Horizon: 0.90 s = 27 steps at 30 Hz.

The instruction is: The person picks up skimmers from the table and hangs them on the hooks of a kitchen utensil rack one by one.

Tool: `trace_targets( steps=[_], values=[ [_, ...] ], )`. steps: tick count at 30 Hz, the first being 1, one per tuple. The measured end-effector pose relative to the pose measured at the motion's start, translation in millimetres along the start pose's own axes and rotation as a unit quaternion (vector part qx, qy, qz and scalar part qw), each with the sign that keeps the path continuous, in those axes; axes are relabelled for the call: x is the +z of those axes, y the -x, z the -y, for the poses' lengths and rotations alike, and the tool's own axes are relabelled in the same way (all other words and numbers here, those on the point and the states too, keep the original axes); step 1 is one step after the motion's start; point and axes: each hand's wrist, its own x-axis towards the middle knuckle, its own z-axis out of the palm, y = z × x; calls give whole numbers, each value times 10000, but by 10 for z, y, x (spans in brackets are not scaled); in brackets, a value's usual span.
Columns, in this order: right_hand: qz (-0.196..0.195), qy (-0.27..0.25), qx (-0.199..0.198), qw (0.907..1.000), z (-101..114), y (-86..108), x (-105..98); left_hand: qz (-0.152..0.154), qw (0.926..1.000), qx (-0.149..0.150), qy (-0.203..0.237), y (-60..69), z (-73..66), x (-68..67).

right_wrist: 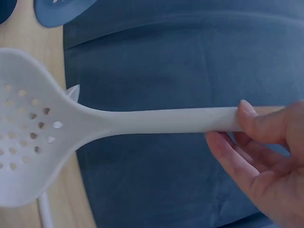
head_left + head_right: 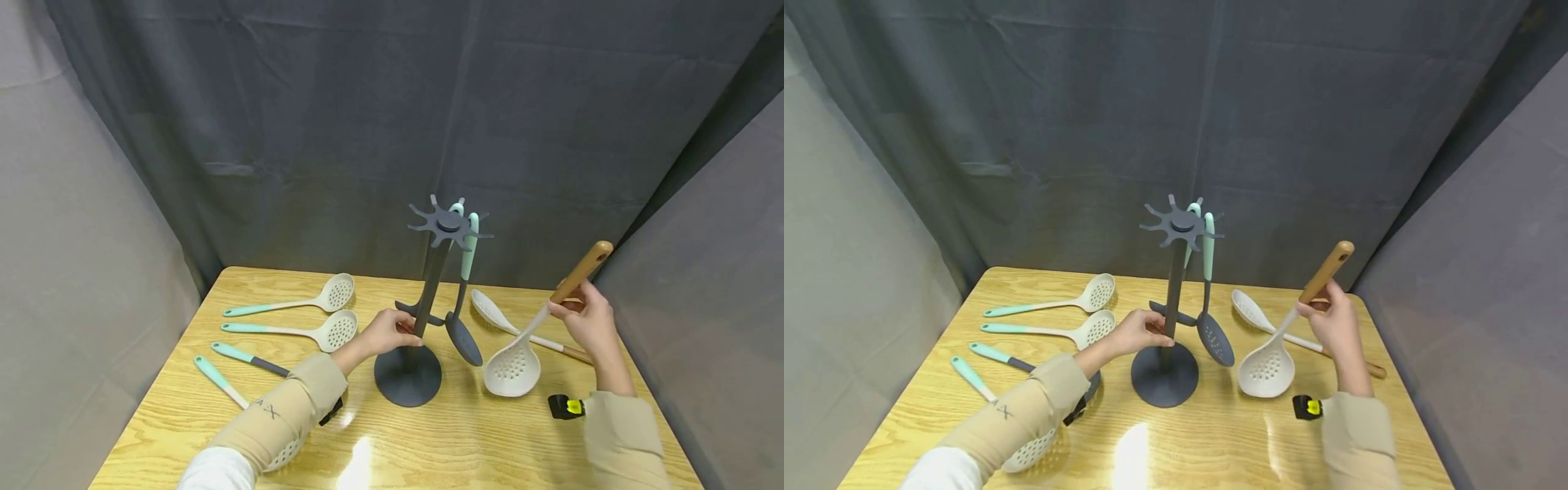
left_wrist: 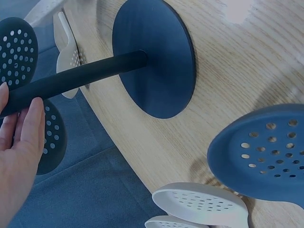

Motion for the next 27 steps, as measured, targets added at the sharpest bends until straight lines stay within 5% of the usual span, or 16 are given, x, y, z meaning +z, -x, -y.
trace_targets(
  steps=[8,27],
  values=[
    [872,339,-840,9921,329,-38,-49,30,10000,-36,7,3,1,-1],
    [1501,30,-2231,9632,884,-74,-15,23,10000,-24,-8,4,-6,-7]
  ],
)
